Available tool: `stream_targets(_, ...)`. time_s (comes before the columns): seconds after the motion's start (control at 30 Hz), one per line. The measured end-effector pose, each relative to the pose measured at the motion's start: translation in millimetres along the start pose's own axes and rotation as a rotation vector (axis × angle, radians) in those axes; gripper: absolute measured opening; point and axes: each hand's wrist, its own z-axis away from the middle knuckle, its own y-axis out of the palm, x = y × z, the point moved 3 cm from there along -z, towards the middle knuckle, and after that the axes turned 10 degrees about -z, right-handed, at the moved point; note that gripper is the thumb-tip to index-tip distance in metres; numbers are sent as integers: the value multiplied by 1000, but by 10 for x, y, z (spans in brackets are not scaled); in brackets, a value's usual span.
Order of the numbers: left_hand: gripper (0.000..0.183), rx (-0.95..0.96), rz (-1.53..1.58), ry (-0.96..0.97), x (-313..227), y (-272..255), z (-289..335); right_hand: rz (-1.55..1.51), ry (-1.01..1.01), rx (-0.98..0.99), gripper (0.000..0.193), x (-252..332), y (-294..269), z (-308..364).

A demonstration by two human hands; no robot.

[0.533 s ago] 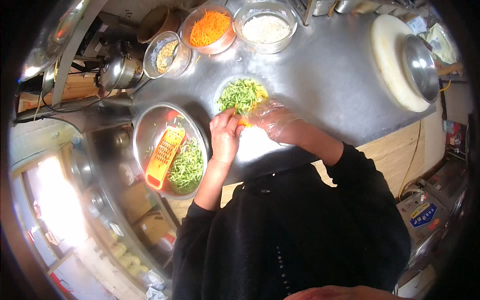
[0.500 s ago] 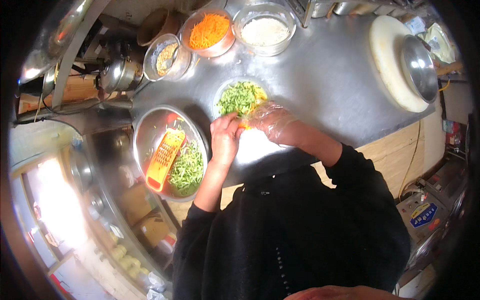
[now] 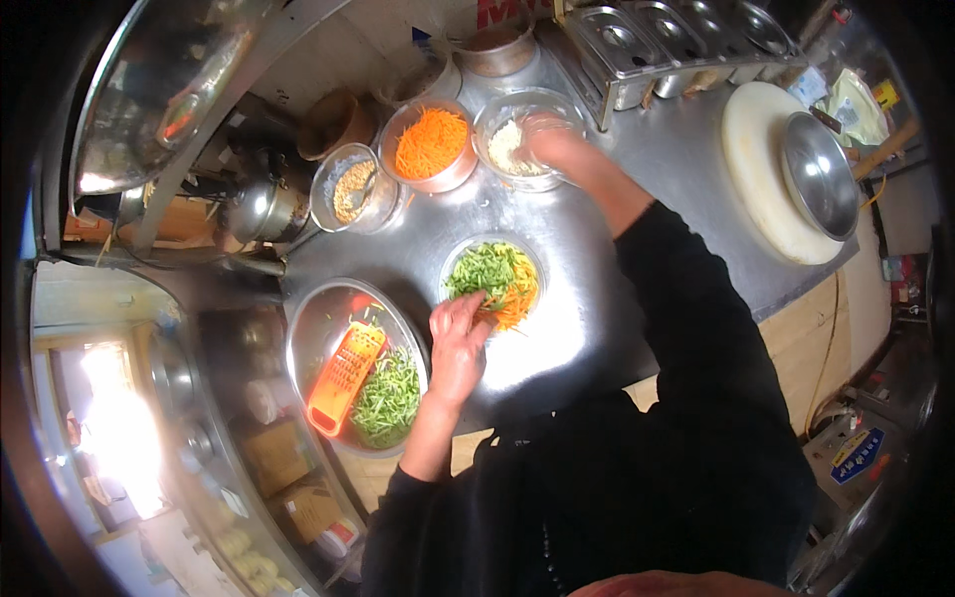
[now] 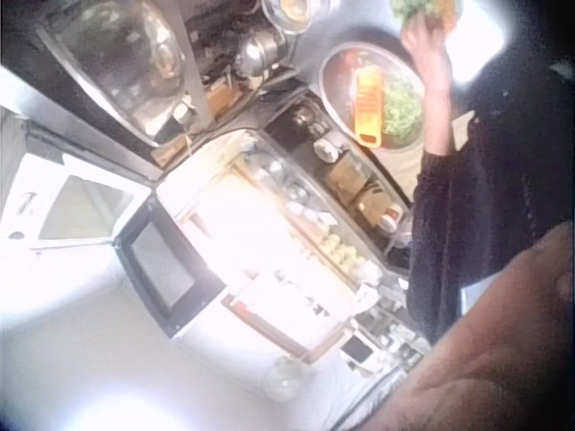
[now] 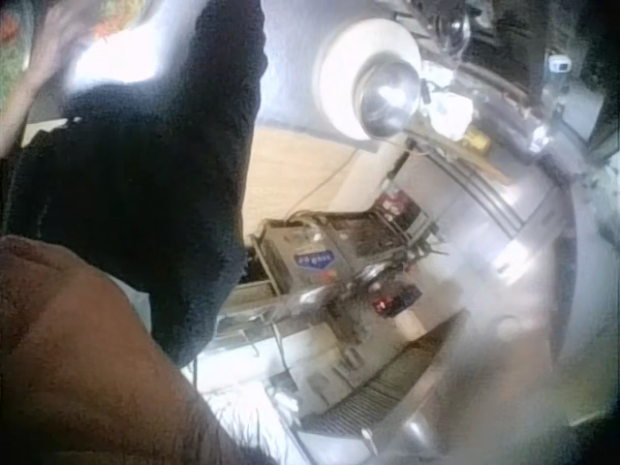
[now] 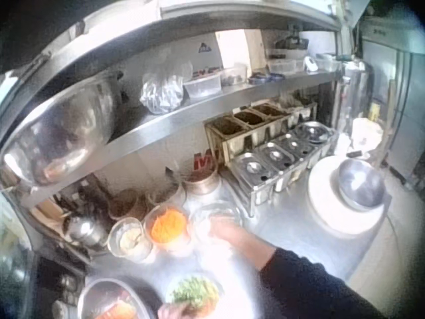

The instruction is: The person assembles a noodle salad by layering noodles, shredded cucumber, shredded carrots, and bean sprouts into a clear plastic container. They then place the container into a white plastic bag, add a receipt and chopsticks, and tie the bag closed.

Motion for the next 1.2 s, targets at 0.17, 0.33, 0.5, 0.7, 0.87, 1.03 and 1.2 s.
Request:
stream_targets(0.17, 19, -86, 54, -86, -169, -60, 196, -2, 44, 12, 51, 199, 418, -397)
stream_targets(0.33, 22, -87, 131, -139, -197, -74, 439, -40, 78, 67, 43, 67, 437, -605)
stream_targets(0.5, 16, -108, 181, -198, -136, -89, 512, 104, -32, -56, 33, -80, 134, -450)
stream_targets(0.7, 16, -140, 212, -173, -142, -82, 432, 66, 31, -189, 32, -171, -107, -316)
stream_targets(0.87, 15, -146, 249, -173, -166, -59, 399, -391, 70, -331, 32, -275, -277, -157)
stream_targets(1.03, 13, -178, 208, -196, -139, 13, 442, -831, 49, -286, 29, -63, -272, 186)
stream_targets(1.2, 11, -151, 225, -310, -39, 122, 537, -1123, -201, -57, 25, 177, -72, 977)
